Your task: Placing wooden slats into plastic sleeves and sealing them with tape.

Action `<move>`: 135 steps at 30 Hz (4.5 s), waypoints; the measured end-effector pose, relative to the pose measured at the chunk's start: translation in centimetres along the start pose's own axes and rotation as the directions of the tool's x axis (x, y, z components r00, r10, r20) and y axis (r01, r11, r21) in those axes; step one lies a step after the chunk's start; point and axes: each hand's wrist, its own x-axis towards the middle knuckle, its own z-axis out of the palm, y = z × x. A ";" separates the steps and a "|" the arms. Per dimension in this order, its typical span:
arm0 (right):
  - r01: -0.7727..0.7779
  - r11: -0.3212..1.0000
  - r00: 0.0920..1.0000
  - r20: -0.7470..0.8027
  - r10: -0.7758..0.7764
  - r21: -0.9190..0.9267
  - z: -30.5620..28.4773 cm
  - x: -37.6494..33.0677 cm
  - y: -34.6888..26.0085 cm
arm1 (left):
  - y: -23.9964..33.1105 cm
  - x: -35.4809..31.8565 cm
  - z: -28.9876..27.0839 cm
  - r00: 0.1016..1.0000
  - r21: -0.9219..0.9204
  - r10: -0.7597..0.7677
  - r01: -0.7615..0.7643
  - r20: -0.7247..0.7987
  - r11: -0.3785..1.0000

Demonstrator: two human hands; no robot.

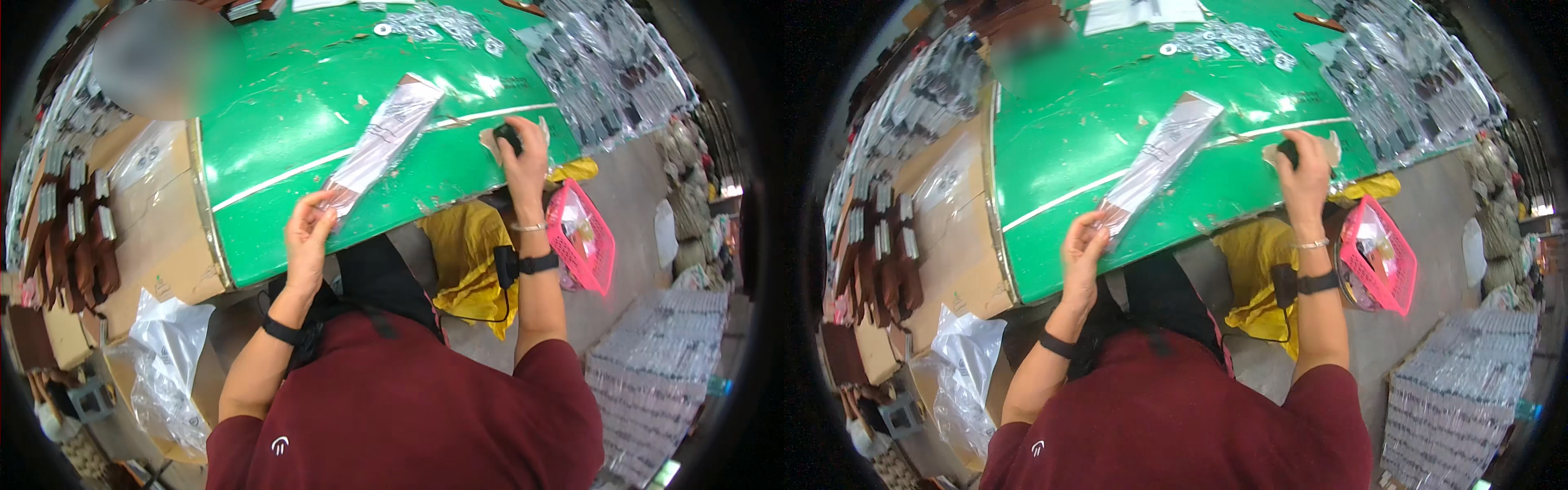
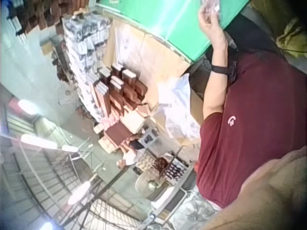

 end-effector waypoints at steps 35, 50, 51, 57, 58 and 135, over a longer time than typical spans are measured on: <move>-0.645 0.526 0.734 0.257 0.629 0.554 -5.9 -9.5 6.6 | 0.7 -0.1 0.6 0.997 -0.001 -0.063 0.063 0.040 0.998; -0.600 0.784 0.800 0.110 0.590 0.159 -0.9 -12.8 11.6 | 0.6 0.2 0.9 0.995 0.009 -0.048 0.047 0.085 0.999; -0.666 0.687 0.743 0.175 0.646 0.290 -0.8 -12.3 9.7 | 0.5 0.2 1.0 0.998 0.008 -0.037 0.036 0.046 0.999; -0.709 0.420 0.702 0.620 0.350 0.566 2.0 -5.1 -10.3 | 0.3 -0.1 0.8 0.998 -0.078 -0.013 0.017 0.056 0.997; -0.693 0.442 0.710 0.646 0.281 0.569 3.1 -4.5 -12.9 | 0.0 0.0 0.9 0.998 -0.109 -0.008 0.015 0.063 0.994; -0.669 0.605 0.622 0.771 0.139 0.431 6.5 -7.7 -14.1 | -0.8 0.2 1.3 0.998 -0.003 -0.024 0.024 0.064 1.000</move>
